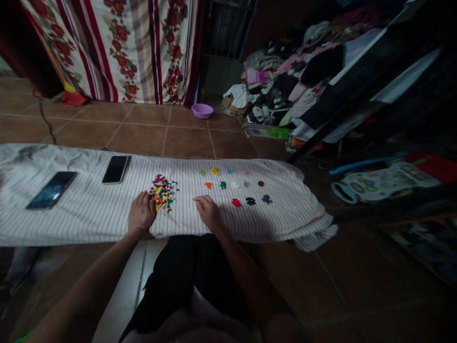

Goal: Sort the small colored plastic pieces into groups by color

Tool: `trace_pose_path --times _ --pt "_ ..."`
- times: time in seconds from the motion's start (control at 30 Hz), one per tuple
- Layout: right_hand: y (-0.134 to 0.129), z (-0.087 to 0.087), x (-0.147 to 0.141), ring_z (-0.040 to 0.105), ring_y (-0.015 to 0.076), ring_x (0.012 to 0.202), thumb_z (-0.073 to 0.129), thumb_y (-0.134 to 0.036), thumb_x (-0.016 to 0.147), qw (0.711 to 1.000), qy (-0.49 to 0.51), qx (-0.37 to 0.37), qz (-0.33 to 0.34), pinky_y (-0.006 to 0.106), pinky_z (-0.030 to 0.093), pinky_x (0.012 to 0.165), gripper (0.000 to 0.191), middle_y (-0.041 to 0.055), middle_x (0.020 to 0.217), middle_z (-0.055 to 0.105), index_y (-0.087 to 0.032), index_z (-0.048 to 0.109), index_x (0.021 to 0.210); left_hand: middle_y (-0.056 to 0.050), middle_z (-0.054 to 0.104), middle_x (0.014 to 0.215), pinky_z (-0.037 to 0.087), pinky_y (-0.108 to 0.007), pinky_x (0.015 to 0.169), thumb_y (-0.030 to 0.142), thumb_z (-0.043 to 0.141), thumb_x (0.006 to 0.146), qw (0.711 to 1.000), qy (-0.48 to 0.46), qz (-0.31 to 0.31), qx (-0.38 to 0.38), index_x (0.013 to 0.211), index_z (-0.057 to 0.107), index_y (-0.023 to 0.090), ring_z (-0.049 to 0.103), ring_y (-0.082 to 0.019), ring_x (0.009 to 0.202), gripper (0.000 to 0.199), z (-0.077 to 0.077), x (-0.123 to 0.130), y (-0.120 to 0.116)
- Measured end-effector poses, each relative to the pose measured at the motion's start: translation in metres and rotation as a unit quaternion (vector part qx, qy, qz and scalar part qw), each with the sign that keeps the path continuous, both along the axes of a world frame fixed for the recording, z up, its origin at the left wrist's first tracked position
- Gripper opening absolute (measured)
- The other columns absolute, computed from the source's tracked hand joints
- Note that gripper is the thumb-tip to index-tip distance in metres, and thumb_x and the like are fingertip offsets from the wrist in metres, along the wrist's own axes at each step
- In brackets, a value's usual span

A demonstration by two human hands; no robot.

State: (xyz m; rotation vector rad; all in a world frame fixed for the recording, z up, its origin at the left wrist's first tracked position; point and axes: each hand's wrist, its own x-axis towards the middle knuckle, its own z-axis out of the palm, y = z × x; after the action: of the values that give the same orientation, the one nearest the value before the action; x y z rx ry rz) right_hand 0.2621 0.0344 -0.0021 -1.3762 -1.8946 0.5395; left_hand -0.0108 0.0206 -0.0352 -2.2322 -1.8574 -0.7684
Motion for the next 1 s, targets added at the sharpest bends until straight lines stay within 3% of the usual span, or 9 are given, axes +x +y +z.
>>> trace_pose_path --times 0.13,0.4,0.7,1.0 --pt "0.008 -0.002 -0.04 0.061 0.016 0.096 0.05 -0.017 0.089 0.997 -0.039 -0.036 0.049 0.028 0.047 0.088 0.024 0.0035 0.099 0.067 -0.023 0.069 0.101 -0.019 0.06 0.115 0.038 -0.05 0.105 0.023 0.032 0.09 1.0 0.019 0.004 0.012 0.099 0.058 0.013 0.046 -0.029 0.126 0.029 0.0 0.001 0.0" --pt "0.021 0.001 -0.082 0.06 0.0178 0.096 0.054 -0.024 0.09 0.986 -0.133 -0.098 -0.008 0.028 0.046 0.085 0.02 0.005 0.102 0.064 -0.025 0.067 0.105 -0.018 0.061 0.112 0.037 -0.053 0.106 0.022 0.036 0.089 1.0 0.01 -0.027 -0.001 0.09 0.06 0.015 0.044 -0.03 0.127 0.025 0.005 0.001 -0.002" --pt "0.016 -0.002 -0.087 0.06 0.0179 0.097 0.057 -0.03 0.088 0.982 -0.16 -0.098 -0.025 0.028 0.045 0.086 0.023 0.0032 0.105 0.064 -0.029 0.067 0.109 -0.018 0.061 0.107 0.039 -0.051 0.103 0.021 0.036 0.087 0.999 0.034 -0.031 0.028 0.089 0.057 0.015 0.047 -0.031 0.124 0.022 0.001 -0.001 0.0" --pt "0.016 -0.006 -0.089 0.06 0.0174 0.1 0.056 -0.03 0.088 0.983 -0.149 -0.096 -0.043 0.028 0.045 0.089 0.021 0.0024 0.106 0.065 -0.029 0.067 0.106 -0.017 0.061 0.107 0.038 -0.052 0.102 0.022 0.037 0.084 0.999 -0.003 -0.038 0.033 0.098 0.055 0.016 0.048 -0.031 0.123 0.024 0.001 -0.001 0.001"
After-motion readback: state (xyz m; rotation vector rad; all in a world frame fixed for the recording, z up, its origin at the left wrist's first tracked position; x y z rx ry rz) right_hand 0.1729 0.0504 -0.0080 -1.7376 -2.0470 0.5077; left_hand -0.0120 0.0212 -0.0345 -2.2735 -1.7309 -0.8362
